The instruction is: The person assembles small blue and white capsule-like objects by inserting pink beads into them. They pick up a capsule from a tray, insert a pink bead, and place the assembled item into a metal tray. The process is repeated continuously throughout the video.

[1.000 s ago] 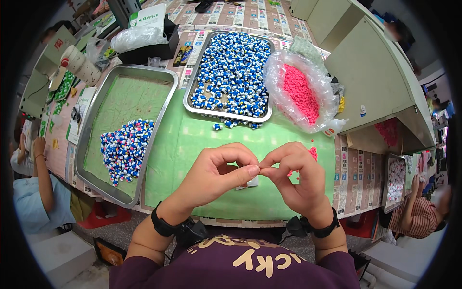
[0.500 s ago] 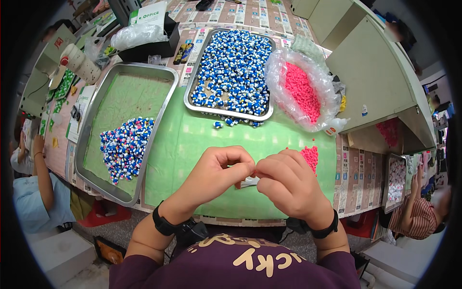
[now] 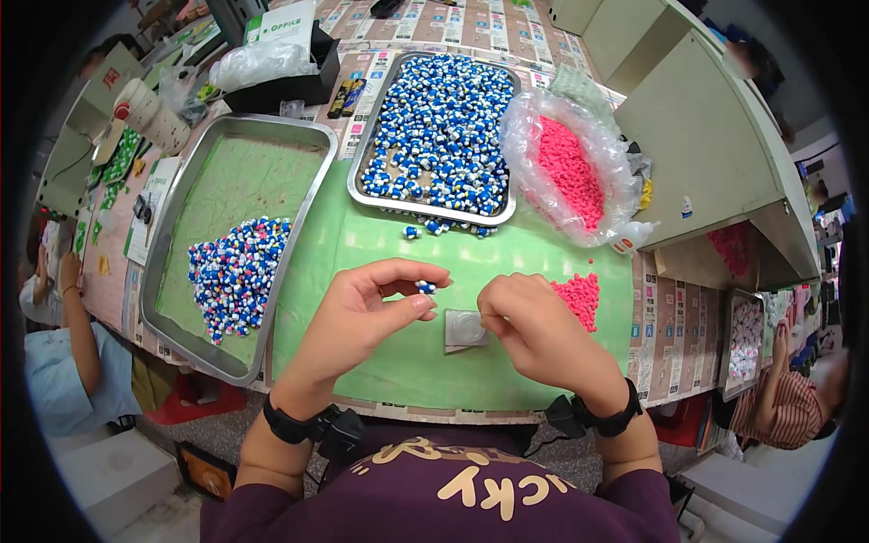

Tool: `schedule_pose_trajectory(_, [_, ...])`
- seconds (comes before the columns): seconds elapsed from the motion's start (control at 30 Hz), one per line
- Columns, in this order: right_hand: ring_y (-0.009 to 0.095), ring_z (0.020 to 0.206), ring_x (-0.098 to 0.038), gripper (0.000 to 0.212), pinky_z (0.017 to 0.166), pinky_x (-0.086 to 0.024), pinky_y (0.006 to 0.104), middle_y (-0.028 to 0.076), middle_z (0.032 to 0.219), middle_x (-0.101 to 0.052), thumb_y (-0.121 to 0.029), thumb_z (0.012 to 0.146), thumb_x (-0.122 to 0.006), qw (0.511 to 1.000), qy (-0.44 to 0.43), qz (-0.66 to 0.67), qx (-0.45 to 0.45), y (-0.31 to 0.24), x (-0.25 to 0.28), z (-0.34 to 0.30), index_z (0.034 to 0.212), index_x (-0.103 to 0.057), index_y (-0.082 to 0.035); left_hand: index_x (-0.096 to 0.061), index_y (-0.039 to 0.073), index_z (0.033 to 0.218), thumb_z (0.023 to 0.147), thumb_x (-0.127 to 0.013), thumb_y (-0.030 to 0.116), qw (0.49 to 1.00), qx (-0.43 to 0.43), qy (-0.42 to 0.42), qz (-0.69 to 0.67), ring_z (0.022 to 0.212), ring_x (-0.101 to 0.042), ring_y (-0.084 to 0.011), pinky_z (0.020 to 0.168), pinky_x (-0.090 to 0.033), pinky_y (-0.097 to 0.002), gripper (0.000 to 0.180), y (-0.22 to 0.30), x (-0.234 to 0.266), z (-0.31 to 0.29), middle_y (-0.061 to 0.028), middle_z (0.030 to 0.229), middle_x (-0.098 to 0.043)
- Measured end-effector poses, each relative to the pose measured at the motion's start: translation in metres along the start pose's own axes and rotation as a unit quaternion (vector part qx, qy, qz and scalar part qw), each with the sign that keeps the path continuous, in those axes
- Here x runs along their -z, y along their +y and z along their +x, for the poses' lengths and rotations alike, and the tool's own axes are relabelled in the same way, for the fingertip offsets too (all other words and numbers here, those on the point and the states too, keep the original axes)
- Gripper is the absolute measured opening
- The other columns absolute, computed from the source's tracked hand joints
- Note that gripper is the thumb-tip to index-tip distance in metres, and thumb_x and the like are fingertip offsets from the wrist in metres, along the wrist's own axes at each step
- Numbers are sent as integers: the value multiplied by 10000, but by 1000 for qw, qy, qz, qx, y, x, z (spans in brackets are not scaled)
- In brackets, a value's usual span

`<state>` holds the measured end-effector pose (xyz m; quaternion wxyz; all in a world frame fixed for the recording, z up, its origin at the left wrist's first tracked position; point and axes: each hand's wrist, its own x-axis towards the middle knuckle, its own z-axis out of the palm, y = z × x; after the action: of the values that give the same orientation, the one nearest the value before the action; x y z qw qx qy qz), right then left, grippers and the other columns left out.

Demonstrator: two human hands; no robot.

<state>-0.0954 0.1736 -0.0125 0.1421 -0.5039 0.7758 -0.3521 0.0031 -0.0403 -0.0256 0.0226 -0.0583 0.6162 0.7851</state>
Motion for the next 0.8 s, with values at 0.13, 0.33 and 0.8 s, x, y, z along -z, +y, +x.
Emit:
schedule_pose_trajectory(0.13, [294,786,-526,203,743,-376,388,79,777,-521,87,698,-527,999,-27,-13,-20,-2,0,3,812,-480,-74,-600,-30,1201,902,-634,14,999,26,16,-25,937,-660,-165,800,-557,-287,304,6,5,-4,-147,1131,-662])
schedule_pose_trajectory(0.33, [233,804,-535,211,768,-404,342,70,794,-518,108,729,-540,994,-24,89,-56,-4,3,3,801,-449,-68,-597,-23,1191,901,-644,19,998,5,8,-56,940,-673,-180,798,-561,-286,296,1,6,-3,-168,1120,-669])
schedule_pose_trajectory(0.8, [103,871,-479,211,815,-410,245,39,947,-516,34,920,-577,918,152,365,-15,-20,6,3,846,-419,-84,-600,-4,1132,888,-648,7,997,-7,-39,-64,969,-663,-159,816,-546,-271,249,10,-19,10,-140,1110,-672])
